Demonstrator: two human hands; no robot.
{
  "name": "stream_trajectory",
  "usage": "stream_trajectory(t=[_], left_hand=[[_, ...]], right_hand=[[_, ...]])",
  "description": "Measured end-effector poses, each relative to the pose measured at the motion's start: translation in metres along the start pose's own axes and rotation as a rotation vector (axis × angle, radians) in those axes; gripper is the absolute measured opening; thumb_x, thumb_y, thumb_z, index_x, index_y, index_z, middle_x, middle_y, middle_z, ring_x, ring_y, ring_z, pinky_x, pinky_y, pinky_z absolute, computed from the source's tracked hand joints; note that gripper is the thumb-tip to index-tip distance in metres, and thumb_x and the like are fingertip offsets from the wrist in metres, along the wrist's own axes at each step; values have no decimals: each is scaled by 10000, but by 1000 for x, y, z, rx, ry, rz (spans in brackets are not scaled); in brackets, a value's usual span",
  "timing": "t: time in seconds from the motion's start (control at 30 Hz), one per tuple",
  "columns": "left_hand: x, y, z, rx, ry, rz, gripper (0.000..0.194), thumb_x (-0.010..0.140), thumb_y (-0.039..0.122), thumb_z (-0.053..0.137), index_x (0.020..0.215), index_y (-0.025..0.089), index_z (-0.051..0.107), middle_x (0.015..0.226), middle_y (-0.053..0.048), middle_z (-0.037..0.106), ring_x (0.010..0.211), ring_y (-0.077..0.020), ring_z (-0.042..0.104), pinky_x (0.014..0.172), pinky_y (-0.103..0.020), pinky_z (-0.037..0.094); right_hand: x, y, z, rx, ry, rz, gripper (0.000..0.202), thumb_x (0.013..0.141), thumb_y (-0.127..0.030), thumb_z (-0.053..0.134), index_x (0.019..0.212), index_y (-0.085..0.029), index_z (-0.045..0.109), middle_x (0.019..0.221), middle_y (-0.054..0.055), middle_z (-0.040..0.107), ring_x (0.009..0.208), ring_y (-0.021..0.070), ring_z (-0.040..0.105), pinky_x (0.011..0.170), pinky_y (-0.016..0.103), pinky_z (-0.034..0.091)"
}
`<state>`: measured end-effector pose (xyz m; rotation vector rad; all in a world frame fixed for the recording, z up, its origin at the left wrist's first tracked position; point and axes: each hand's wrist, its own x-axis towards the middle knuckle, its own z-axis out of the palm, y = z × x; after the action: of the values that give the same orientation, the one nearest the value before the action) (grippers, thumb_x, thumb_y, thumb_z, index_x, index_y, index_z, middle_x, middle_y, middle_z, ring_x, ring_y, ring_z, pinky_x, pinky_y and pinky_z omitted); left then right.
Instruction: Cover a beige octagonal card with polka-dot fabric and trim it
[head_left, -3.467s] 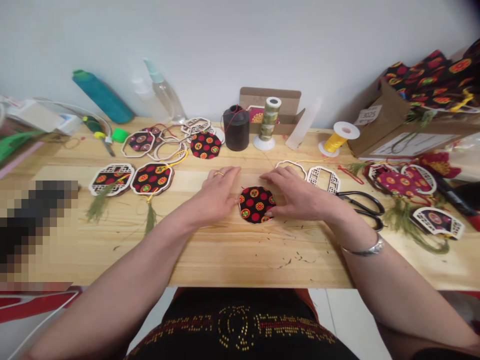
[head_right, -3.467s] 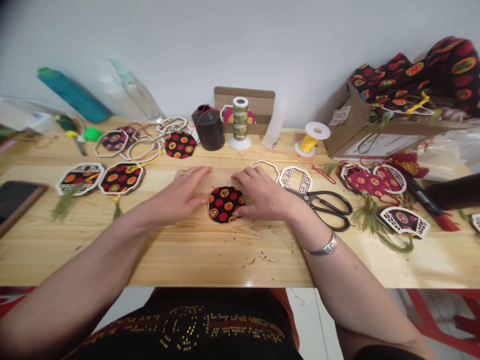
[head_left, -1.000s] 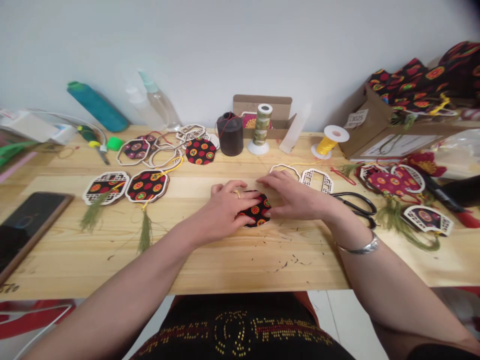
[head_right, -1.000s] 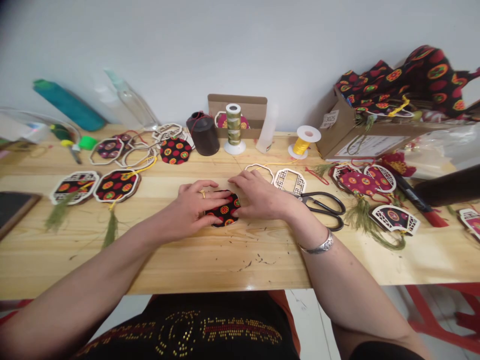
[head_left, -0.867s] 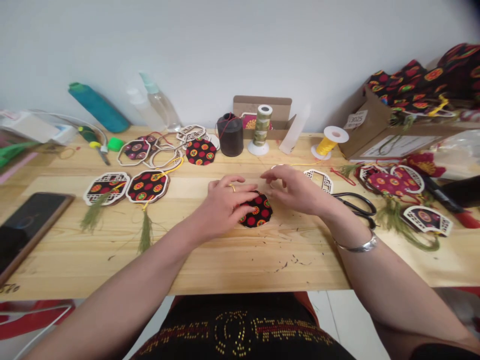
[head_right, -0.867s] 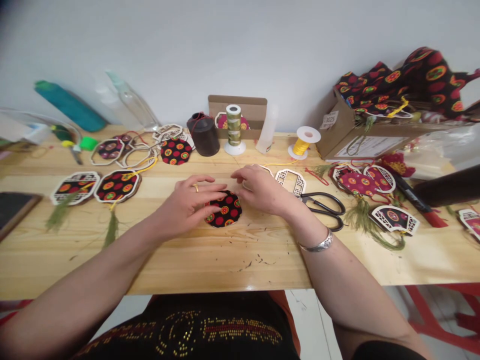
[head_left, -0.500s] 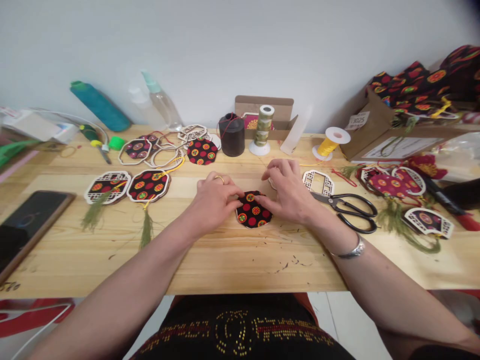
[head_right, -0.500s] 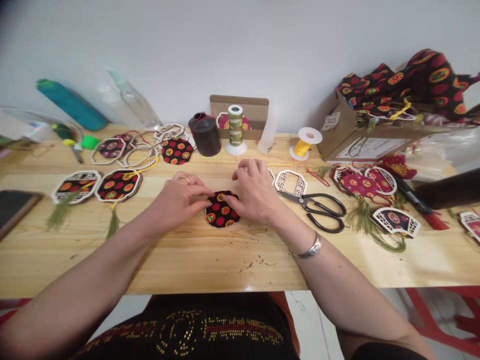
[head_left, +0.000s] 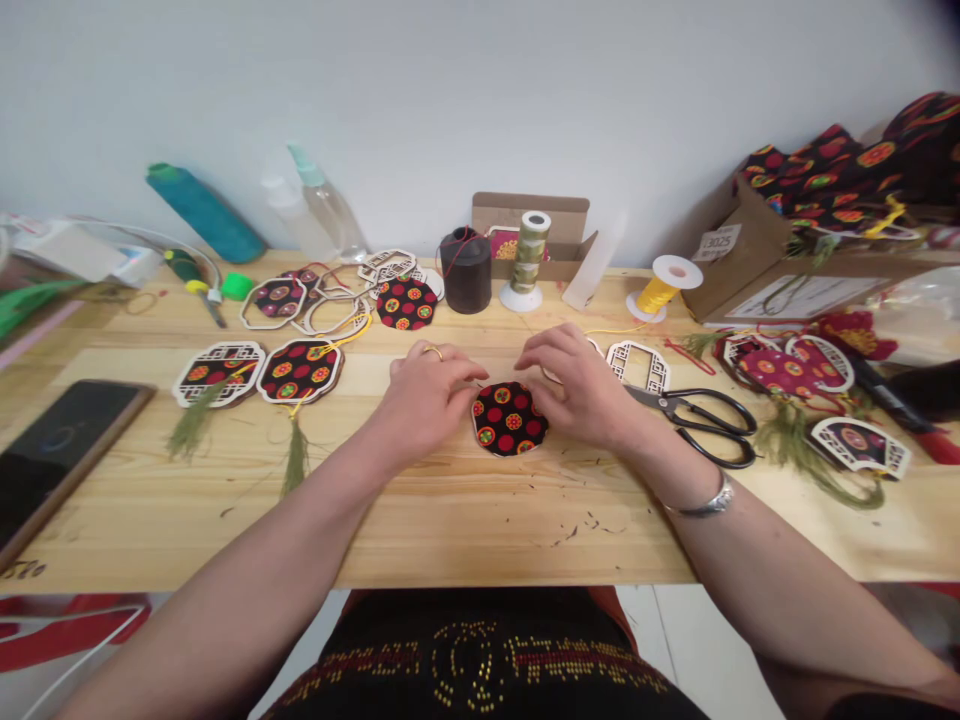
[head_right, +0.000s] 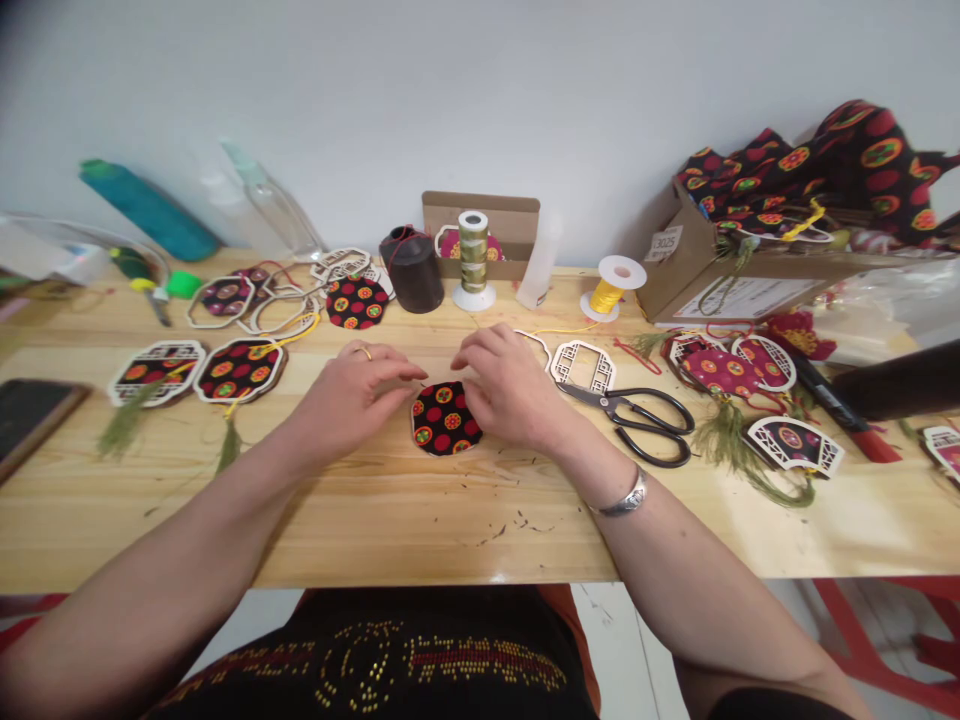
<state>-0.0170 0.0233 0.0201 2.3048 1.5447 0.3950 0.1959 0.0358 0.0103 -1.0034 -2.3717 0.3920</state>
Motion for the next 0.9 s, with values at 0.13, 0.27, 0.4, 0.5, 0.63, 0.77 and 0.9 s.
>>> stream_trajectory(t=[0.13, 0.27, 0.4, 0.5, 0.63, 0.77, 0.9], left_hand=[[-2, -1, 6, 22, -4, 60, 297, 876, 187, 464, 998, 252, 727, 1072, -43, 704, 1050, -288, 509, 865, -496, 400], [-3, -3, 13, 56, -9, 84, 270, 862, 199, 495, 971, 276, 729, 1053, -36, 707, 1064, -300, 499, 845, -514, 383], [-3, -3, 12, 43, -36, 71, 283, 861, 202, 495, 997, 283, 730, 1053, -41, 715, 1064, -316, 495, 840, -537, 377], [-2, -2, 7, 20, -46, 44, 294, 856, 204, 495, 1022, 275, 726, 1073, -44, 712, 1076, -319, 498, 858, -539, 387], [-1, -1, 5, -46, -1, 55, 257, 855, 234, 523, 1008, 245, 728, 1056, -52, 714, 1075, -290, 506, 921, -509, 394], [-1, -3, 8, -70, -76, 142, 173, 805, 264, 624, 940, 263, 733, 1071, -23, 711, 1114, -297, 457, 960, -517, 367], [0, -4, 8, -49, -156, 163, 84, 779, 261, 670, 847, 249, 718, 1094, -5, 703, 1122, -310, 424, 979, -532, 335]], right_hand=[[1, -4, 4, 43, -107, -145, 299, 878, -73, 422, 1022, -187, 658, 1000, 98, 634, 941, 237, 503, 852, 424, 472], [0, -5, 9, 12, -185, -148, 270, 928, -127, 434, 1030, -169, 681, 979, 111, 628, 928, 237, 489, 827, 415, 483], [-1, -3, 8, 9, -217, -122, 235, 929, -152, 478, 1017, -168, 695, 941, 104, 634, 907, 231, 499, 823, 406, 493], [-1, -1, 6, 23, -198, -124, 221, 907, -138, 515, 1040, -153, 691, 952, 106, 644, 917, 230, 510, 834, 401, 495], [0, 0, 3, 90, -129, -136, 209, 899, -127, 528, 1026, -155, 691, 951, 100, 662, 924, 222, 539, 840, 392, 497], [0, 3, 0, 153, -213, -153, 159, 886, -166, 589, 1000, -178, 700, 958, 88, 668, 927, 217, 564, 850, 396, 496], [0, 7, -2, 137, -297, -124, 139, 866, -176, 624, 984, -181, 698, 991, 88, 660, 955, 216, 563, 875, 396, 485]])
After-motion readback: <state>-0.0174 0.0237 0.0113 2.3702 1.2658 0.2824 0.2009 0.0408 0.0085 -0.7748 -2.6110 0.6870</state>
